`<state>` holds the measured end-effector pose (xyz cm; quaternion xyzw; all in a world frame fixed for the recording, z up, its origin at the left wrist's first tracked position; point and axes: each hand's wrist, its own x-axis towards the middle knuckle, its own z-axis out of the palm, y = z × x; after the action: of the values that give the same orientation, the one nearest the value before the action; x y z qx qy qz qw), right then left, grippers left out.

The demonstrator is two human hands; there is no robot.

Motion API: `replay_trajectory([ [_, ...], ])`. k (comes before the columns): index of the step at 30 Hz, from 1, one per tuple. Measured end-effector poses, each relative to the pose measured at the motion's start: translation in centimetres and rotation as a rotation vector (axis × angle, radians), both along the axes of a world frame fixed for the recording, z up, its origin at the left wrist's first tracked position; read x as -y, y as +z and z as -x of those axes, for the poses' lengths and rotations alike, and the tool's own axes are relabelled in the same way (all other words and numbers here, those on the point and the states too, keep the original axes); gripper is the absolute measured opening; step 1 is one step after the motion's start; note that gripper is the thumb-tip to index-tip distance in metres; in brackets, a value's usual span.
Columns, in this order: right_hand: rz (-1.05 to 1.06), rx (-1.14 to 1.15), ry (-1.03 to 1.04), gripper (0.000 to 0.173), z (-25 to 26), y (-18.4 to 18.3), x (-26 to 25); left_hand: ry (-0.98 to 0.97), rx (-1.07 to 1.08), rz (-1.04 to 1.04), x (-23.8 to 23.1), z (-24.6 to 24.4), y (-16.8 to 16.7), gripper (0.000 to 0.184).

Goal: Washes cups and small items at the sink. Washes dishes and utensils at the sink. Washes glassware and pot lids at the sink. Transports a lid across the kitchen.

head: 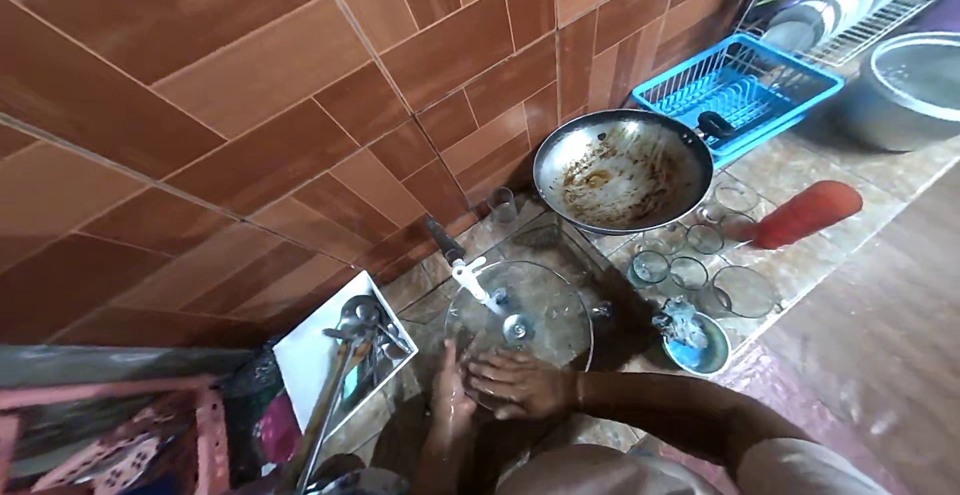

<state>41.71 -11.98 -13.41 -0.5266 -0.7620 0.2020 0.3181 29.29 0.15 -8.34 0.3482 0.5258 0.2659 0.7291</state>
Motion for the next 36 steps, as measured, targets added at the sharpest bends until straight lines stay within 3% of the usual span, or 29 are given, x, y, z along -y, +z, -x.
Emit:
replay_trajectory([
  [2, -0.041, 0.065, 0.065, 0.06, -2.5, -1.2, 3.1, 0.019, 0.061, 0.024, -1.1, 1.1, 0.7, 0.053],
  [4, 0.047, 0.16, 0.007, 0.066, -6.5, -2.3, 4.4, 0.032, 0.064, -0.009, -1.5, 1.6, 1.6, 0.051],
  [6, 0.222, 0.236, -0.139, 0.077, -10.5, -2.1, 3.5, 0.028, 0.031, -0.021, -1.3, 1.8, 2.3, 0.05],
  [9, 0.314, 0.299, -0.372, 0.095, -13.0, -0.8, -1.6, -0.011, 0.055, 0.01, -0.3, 1.3, 2.7, 0.05],
  [12, 0.157, 0.162, -0.503, 0.095, -9.9, -0.9, -6.9, -0.069, 0.07, 0.043, 0.8, 0.1, 2.1, 0.053],
  [15, 0.122, 0.008, -0.413, 0.084, -4.0, 0.7, -8.6, -0.014, -0.003, 0.056, 1.7, -0.6, 1.7, 0.051],
  [19, 0.058, -0.036, -0.079, 0.07, 0.5, 1.2, -3.7, 0.016, 0.026, -0.062, 1.6, 0.8, 1.0, 0.044],
  [22, -0.114, 0.071, 0.061, 0.059, -1.2, -0.9, 1.9, 0.044, 0.075, -0.025, 0.9, 3.1, 2.1, 0.052],
  [25, 0.042, 0.211, -0.015, 0.061, -6.5, -1.3, 4.2, 0.068, 0.045, -0.018, 1.1, 4.6, 3.4, 0.053],
  [29, 0.298, 0.307, -0.321, 0.085, -10.3, -0.3, -0.5, 0.079, 0.052, 0.022, 3.0, 4.6, 4.5, 0.055],
  [32, 0.302, 0.225, -0.39, 0.086, -6.2, 0.6, -4.4, 0.121, 0.077, 0.062, 4.3, 4.0, 4.9, 0.054],
  [36, 0.363, 0.068, -0.116, 0.074, 1.7, 3.9, -3.7, 0.19, 0.04, 0.072, 5.2, 4.6, 4.7, 0.051],
])
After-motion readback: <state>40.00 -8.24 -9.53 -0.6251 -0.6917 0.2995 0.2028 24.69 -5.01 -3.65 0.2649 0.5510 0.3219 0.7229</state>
